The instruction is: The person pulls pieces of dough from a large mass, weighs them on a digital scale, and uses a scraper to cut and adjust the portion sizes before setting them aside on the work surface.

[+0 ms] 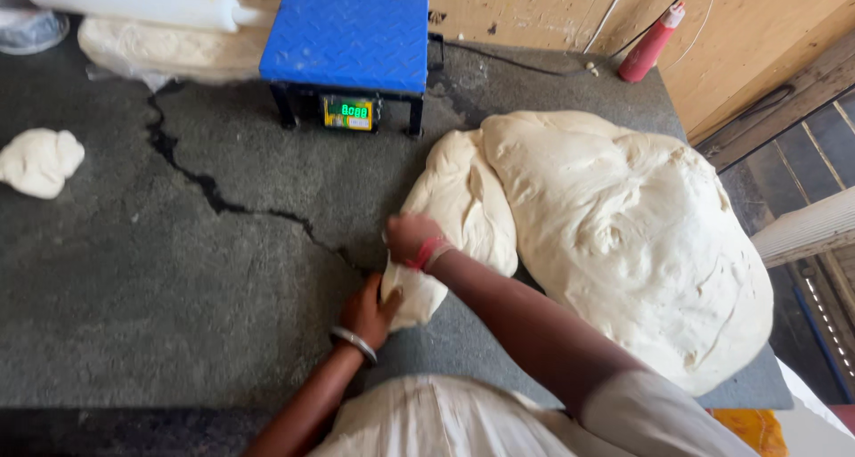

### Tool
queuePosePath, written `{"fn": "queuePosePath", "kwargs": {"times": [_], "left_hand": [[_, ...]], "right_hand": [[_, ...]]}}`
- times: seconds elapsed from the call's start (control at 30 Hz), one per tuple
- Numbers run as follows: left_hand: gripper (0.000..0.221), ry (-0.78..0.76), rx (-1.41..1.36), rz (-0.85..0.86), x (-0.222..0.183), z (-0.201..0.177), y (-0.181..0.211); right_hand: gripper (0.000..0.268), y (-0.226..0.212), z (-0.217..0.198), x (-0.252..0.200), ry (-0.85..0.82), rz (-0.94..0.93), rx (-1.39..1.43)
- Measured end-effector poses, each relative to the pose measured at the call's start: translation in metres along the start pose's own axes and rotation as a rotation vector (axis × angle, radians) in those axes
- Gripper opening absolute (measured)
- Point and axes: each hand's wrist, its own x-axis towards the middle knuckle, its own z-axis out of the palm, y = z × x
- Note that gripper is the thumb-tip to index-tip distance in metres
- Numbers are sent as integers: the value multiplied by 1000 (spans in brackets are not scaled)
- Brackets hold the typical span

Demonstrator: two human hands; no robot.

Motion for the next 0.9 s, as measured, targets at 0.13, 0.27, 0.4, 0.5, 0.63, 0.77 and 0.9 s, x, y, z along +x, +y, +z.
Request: {"fn": "queuePosePath", "kwargs": {"times": [0.13,0.27,0.4,0.5,0.63,0.77,0.9], "left_hand": [[53,6,-29,1,-8,1,-6],[44,-14,-264,48,-9,-11,10],[40,-72,-316,-35,-23,-21,19],[41,-113,-278,-15,-24,-28,18],[42,-151,-212,-40,-23,-29,16],[40,-193,-345,18,-33,-30,17],[38,-142,-455,18,-39,-26,17]], "right_hand": [[37,42,24,64,30,-35,-61],[47,48,-133,67,420,89,170],[32,39,-185,-24,933,-393,2],[34,2,-77,-33,276,191,93],[23,13,18,-31,-3,79,149],[38,26,-68,-1,404,-13,285],[19,32,-189,-72,774,-327,281]]}}
